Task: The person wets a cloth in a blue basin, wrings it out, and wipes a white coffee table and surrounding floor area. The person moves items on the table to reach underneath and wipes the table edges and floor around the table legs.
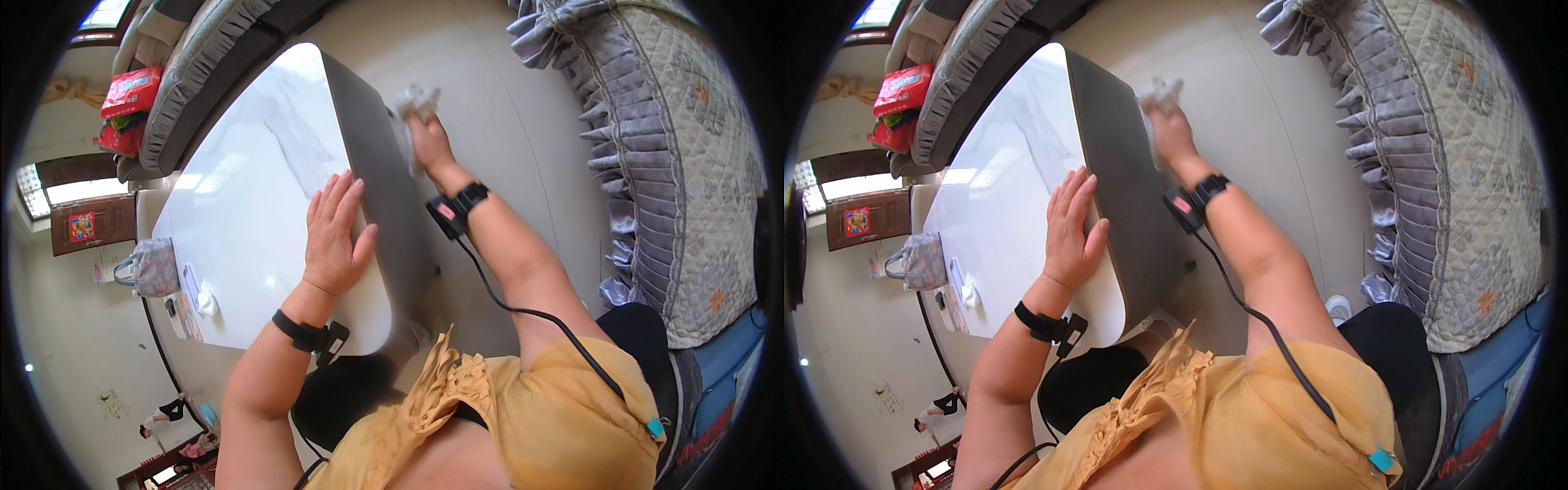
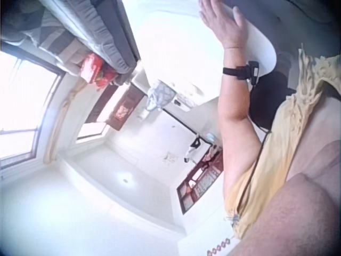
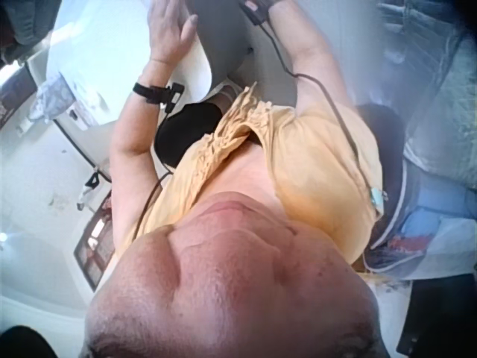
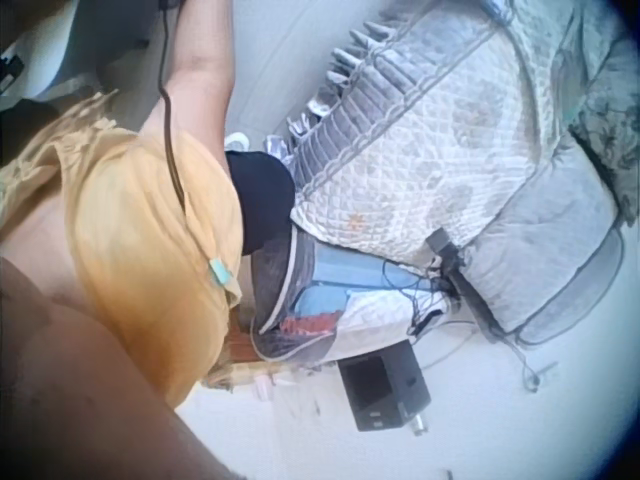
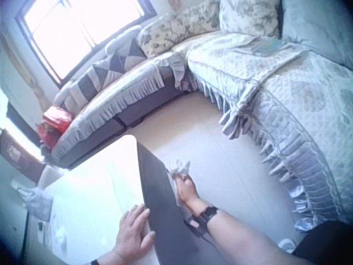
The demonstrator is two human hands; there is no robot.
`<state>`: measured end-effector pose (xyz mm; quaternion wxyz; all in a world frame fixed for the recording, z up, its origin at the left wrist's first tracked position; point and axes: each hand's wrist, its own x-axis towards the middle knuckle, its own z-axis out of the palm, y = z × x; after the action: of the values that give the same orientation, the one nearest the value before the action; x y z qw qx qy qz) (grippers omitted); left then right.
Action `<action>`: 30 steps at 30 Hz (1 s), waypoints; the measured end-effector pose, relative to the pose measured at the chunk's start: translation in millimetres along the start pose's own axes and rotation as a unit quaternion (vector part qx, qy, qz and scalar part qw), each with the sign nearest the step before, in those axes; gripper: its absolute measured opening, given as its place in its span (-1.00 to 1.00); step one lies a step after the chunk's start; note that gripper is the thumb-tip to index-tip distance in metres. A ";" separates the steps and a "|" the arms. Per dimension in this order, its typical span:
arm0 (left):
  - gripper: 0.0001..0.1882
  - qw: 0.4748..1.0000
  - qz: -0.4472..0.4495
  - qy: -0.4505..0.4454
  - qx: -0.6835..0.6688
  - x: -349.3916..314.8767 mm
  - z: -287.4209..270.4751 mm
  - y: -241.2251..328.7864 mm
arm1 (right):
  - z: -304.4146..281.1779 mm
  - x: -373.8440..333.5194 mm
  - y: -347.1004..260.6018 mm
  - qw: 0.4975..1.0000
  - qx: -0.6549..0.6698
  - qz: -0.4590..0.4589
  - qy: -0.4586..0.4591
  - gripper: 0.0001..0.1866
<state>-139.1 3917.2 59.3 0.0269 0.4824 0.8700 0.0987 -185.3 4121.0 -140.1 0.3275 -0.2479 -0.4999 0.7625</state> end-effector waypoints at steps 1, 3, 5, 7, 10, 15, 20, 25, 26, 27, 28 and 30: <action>-0.34 1.000 0.001 -0.001 0.000 -0.1 0.0 -1.1 | 13.8 32.3 -9.0 0.997 -0.060 -0.028 -0.039 -0.43; -0.34 1.000 -0.004 -0.009 -0.001 0.6 -2.0 0.4 | 49.0 88.5 -31.0 0.981 -0.133 -0.110 -0.092 -0.44; -0.32 1.000 0.016 -0.012 -0.007 16.9 -2.8 2.7 | 77.1 149.4 -48.7 0.979 -0.125 -0.120 -0.105 -0.46; -0.31 0.999 0.034 -0.012 -0.014 29.6 -1.0 2.9 | 88.9 180.3 -56.9 0.982 -0.121 -0.046 -0.135 -0.49; -0.31 1.000 0.002 -0.008 -0.019 3.0 -1.9 -2.3 | 108.9 123.6 -66.0 0.975 -0.182 -0.062 -0.114 -0.49; -0.28 0.999 0.030 0.013 -0.013 5.4 4.5 -7.1 | 72.2 34.8 -71.0 0.976 -0.152 -0.113 -0.113 -0.65; -0.20 0.993 0.058 0.081 -0.057 4.6 13.8 -16.5 | 33.8 -71.9 -79.4 0.974 -0.129 -0.155 -0.101 -0.77; -0.23 0.989 0.068 0.099 -0.082 7.5 20.4 -24.4 | -4.8 -162.4 -83.7 0.971 -0.160 -0.130 -0.122 -0.76; -0.23 0.990 0.062 0.095 -0.084 7.2 20.2 -24.9 | -8.7 -176.3 -87.4 0.971 -0.153 -0.130 -0.129 -0.76; -0.27 0.990 0.069 0.099 -0.075 7.7 20.9 -25.8 | -14.3 -189.6 -91.0 0.971 -0.159 -0.115 -0.139 -0.75; -0.28 0.992 0.067 0.093 -0.061 6.5 20.4 -26.7 | -19.6 -203.2 -92.2 0.967 -0.169 -0.117 -0.150 -0.73; -0.30 0.994 0.064 0.084 -0.035 5.6 21.7 -28.2 | -32.8 -229.3 -91.5 0.959 -0.191 -0.122 -0.173 -0.70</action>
<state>-162.5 3910.5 32.8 -0.0354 0.5256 0.8326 0.1709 12.7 3995.5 -56.2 0.2732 -0.1077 -0.7118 0.6380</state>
